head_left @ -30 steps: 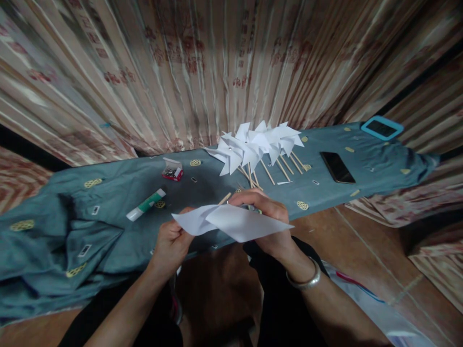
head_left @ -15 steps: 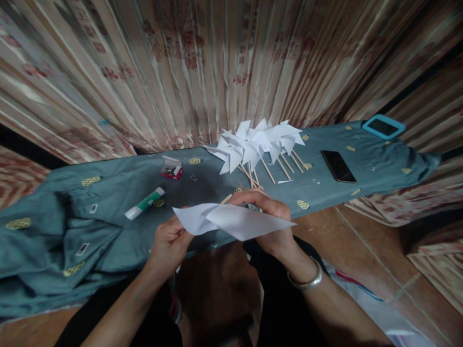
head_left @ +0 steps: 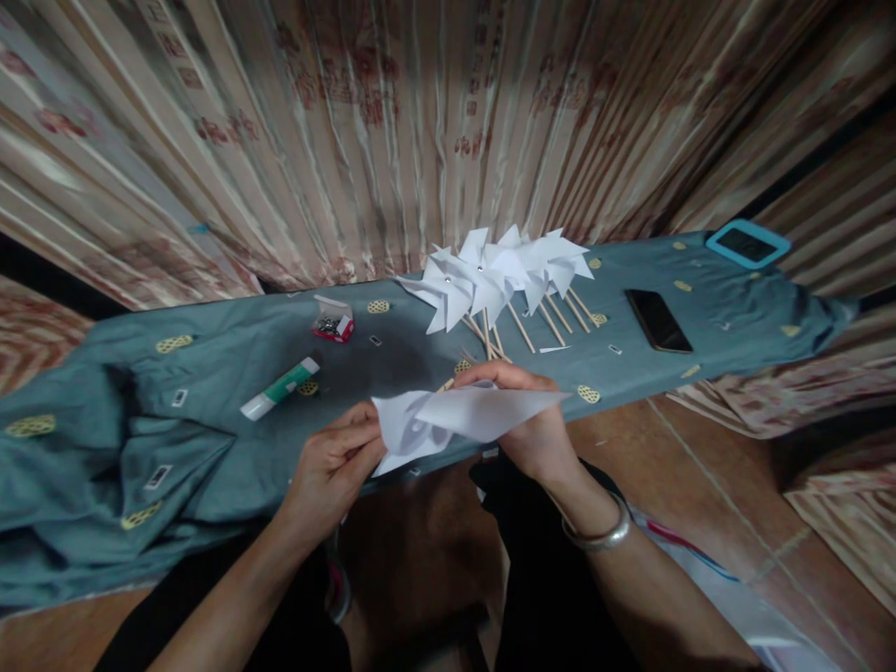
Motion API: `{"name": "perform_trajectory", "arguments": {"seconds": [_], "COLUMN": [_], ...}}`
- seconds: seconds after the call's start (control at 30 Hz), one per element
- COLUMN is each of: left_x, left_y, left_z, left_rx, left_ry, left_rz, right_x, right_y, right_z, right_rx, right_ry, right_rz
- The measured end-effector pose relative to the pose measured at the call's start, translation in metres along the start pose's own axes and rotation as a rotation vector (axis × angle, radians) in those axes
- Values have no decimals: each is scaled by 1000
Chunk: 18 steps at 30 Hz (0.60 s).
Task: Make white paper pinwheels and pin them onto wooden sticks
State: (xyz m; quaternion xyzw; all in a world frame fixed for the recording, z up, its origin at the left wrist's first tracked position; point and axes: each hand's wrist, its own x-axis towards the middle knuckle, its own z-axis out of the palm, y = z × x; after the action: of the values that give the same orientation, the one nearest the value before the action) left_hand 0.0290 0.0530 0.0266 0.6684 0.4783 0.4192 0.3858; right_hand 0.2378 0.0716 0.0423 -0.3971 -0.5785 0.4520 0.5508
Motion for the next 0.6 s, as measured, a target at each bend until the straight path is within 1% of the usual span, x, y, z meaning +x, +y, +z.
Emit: {"name": "perform_trajectory", "arguments": {"seconds": [0.1, 0.17, 0.33, 0.4, 0.5, 0.6], "left_x": [-2, -3, -9, -12, -15, -15], "left_y": [-2, -5, -19, -24, -24, -16], "left_z": [0, 0, 1, 1, 2, 3], "left_rx": [-30, -91, -374, -454, -493, -489], "left_ry": [-11, -5, -41, -42, -50, -69], "left_rz": [-30, -72, -325, -384, -420, -428], "right_x": [1, 1, -1, -1, -3, -4], "right_y": [1, 0, -4, -5, -7, -8], "right_z": [-2, -3, -2, -1, 1, 1], "right_rx": [-53, -84, -101, -87, -105, -135], "right_ry": [-12, -19, -19, -17, -24, -49], "right_rz": [1, -3, -39, -53, -52, -61]}}
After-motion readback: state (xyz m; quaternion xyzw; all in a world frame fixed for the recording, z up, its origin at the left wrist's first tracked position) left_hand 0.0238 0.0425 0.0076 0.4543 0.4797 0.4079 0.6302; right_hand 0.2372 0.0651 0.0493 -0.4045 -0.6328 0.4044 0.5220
